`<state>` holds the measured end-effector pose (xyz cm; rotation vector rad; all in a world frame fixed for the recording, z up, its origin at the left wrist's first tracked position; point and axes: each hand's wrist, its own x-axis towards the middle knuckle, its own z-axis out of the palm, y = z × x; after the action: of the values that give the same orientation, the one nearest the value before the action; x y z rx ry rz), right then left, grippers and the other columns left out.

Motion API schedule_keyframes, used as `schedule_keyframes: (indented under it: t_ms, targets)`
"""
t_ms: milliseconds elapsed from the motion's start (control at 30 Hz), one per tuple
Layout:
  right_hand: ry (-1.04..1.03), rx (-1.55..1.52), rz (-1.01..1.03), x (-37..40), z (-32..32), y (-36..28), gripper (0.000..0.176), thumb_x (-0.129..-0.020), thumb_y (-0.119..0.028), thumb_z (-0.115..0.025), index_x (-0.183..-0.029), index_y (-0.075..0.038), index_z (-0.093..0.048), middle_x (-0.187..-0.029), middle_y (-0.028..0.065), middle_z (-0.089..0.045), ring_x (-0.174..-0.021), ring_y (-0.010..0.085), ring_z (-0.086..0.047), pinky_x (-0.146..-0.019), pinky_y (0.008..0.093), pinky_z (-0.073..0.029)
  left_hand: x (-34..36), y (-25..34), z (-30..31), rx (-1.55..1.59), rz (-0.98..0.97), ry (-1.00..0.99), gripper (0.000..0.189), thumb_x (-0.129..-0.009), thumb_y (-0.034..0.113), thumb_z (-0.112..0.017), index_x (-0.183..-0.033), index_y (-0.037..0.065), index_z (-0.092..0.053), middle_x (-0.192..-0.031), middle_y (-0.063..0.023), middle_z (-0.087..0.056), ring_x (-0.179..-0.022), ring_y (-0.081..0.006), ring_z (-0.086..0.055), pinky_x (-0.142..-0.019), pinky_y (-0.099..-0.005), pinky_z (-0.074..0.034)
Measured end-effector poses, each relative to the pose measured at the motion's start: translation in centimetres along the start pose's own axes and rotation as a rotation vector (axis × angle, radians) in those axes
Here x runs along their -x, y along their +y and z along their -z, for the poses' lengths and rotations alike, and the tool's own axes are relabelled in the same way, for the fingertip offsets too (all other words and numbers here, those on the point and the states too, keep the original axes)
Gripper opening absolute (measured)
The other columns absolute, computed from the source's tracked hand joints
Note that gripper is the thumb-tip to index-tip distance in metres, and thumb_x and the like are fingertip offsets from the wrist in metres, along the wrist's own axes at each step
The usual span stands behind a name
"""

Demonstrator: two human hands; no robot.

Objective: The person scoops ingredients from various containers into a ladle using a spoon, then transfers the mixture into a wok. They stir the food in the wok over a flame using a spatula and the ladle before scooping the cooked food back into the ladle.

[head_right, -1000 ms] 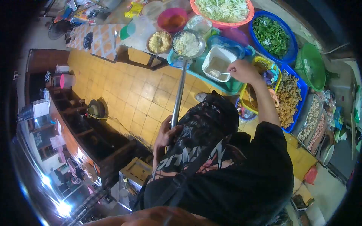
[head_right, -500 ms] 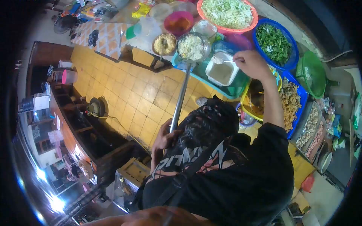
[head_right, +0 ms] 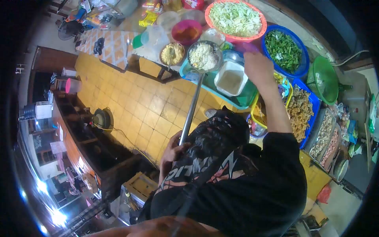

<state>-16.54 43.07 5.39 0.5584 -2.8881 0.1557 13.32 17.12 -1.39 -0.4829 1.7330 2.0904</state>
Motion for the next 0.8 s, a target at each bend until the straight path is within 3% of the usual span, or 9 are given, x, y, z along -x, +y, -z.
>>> schedule_keyframes:
  t_ms: [133, 200, 233, 333, 467, 533, 667, 733, 800]
  targets:
    - [-0.399, 0.042, -0.066, 3.1, -3.1, -0.1, 0.017, -0.080, -0.009, -0.051, -0.085, -0.004, -0.067, -0.088, 0.0207, -0.066, -0.083, 0.0359, -0.067, -0.068, 0.0461, -0.055, -0.2, 0.1, 0.1, -0.026, -0.011, 0.016, 0.027, -0.081, 0.008, -0.063, -0.105, 0.003, -0.052, -0.065, 0.0004, -0.051, -0.051, -0.0081, -0.047, -0.043, -0.0231, -0.036]
    - [-0.361, -0.111, -0.079, 5.7, -7.4, -0.1, 0.020, -0.081, -0.010, -0.051, -0.091, -0.004, -0.067, -0.093, 0.0176, -0.066, -0.085, 0.0349, -0.066, -0.072, 0.0465, -0.054, -0.6, 0.4, -0.1, 0.010, 0.008, -0.018, 0.027, -0.081, 0.008, -0.062, -0.105, 0.003, -0.051, -0.065, 0.0000, -0.052, -0.050, -0.0085, -0.047, -0.042, -0.0232, -0.036]
    - [-0.035, -0.092, 0.050, 7.6, -7.6, -0.8, 0.024, -0.080, -0.008, -0.051, -0.100, -0.005, -0.063, -0.095, 0.0144, -0.064, -0.084, 0.0326, -0.064, -0.074, 0.0450, -0.052, -0.7, 0.6, -0.3, 0.055, 0.016, -0.019, 0.027, -0.081, 0.007, -0.062, -0.106, 0.003, -0.050, -0.064, -0.0004, -0.052, -0.049, -0.0089, -0.047, -0.041, -0.0233, -0.036]
    - [0.096, -0.120, -0.015, 11.5, -6.3, -1.6, 0.033, -0.079, -0.010, -0.057, -0.112, -0.009, -0.056, -0.097, 0.0106, -0.064, -0.091, 0.0299, -0.063, -0.077, 0.0423, -0.051, -1.0, 1.4, -0.7, 0.035, 0.122, -0.048, 0.029, -0.082, 0.006, -0.061, -0.108, 0.002, -0.049, -0.061, -0.0012, -0.052, -0.046, -0.0097, -0.047, -0.038, -0.0237, -0.035]
    - [0.211, -0.519, -0.365, 17.6, -5.7, -1.8, 0.037, -0.082, -0.017, -0.064, -0.114, -0.005, -0.050, -0.090, 0.0122, -0.064, -0.079, 0.0282, -0.064, -0.069, 0.0372, -0.050, -2.3, 3.3, -1.1, -0.031, 0.135, -0.073, 0.025, -0.081, 0.005, -0.061, -0.101, 0.002, -0.046, -0.057, -0.0023, -0.049, -0.040, -0.0106, -0.045, -0.036, -0.0247, -0.036]
    - [0.131, -0.491, -0.814, 21.0, -5.4, -0.4, 0.048, -0.082, -0.019, -0.066, -0.121, -0.001, -0.043, -0.089, 0.0129, -0.063, -0.079, 0.0272, -0.063, -0.069, 0.0358, -0.049, -3.4, 3.8, -1.2, -0.035, 0.125, -0.148, 0.024, -0.081, 0.005, -0.061, -0.098, 0.003, -0.045, -0.056, -0.0024, -0.048, -0.039, -0.0108, -0.044, -0.036, -0.0252, -0.035]
    - [0.401, -0.472, -0.856, 24.0, -7.2, 3.8, 0.060, -0.080, -0.019, -0.070, -0.125, 0.002, -0.036, -0.093, 0.0153, -0.061, -0.082, 0.0302, -0.062, -0.071, 0.0371, -0.049, -5.3, 4.5, -1.8, -0.044, 0.107, -0.285, 0.022, -0.080, 0.004, -0.061, -0.091, 0.005, -0.042, -0.054, -0.0024, -0.046, -0.036, -0.0111, -0.043, -0.034, -0.0259, -0.035]
    - [0.564, -0.142, -0.607, 21.8, -6.4, 5.6, 0.067, -0.077, -0.019, -0.074, -0.126, 0.004, -0.033, -0.106, 0.0200, -0.057, -0.096, 0.0350, -0.059, -0.079, 0.0378, -0.048, -6.1, 4.5, -2.4, -0.027, 0.120, -0.318, 0.022, -0.081, 0.004, -0.062, -0.093, 0.004, -0.043, -0.054, -0.0022, -0.046, -0.036, -0.0112, -0.043, -0.034, -0.0256, -0.035]
    - [0.488, -0.549, -0.789, 22.5, -12.7, 7.2, 0.079, -0.073, -0.020, -0.078, -0.130, 0.005, -0.029, -0.113, 0.0240, -0.055, -0.100, 0.0402, -0.057, -0.087, 0.0399, -0.046, -6.4, 4.4, -2.9, -0.010, 0.132, -0.338, 0.023, -0.081, 0.004, -0.062, -0.096, 0.004, -0.044, -0.053, -0.0021, -0.045, -0.037, -0.0113, -0.044, -0.034, -0.0253, -0.036]
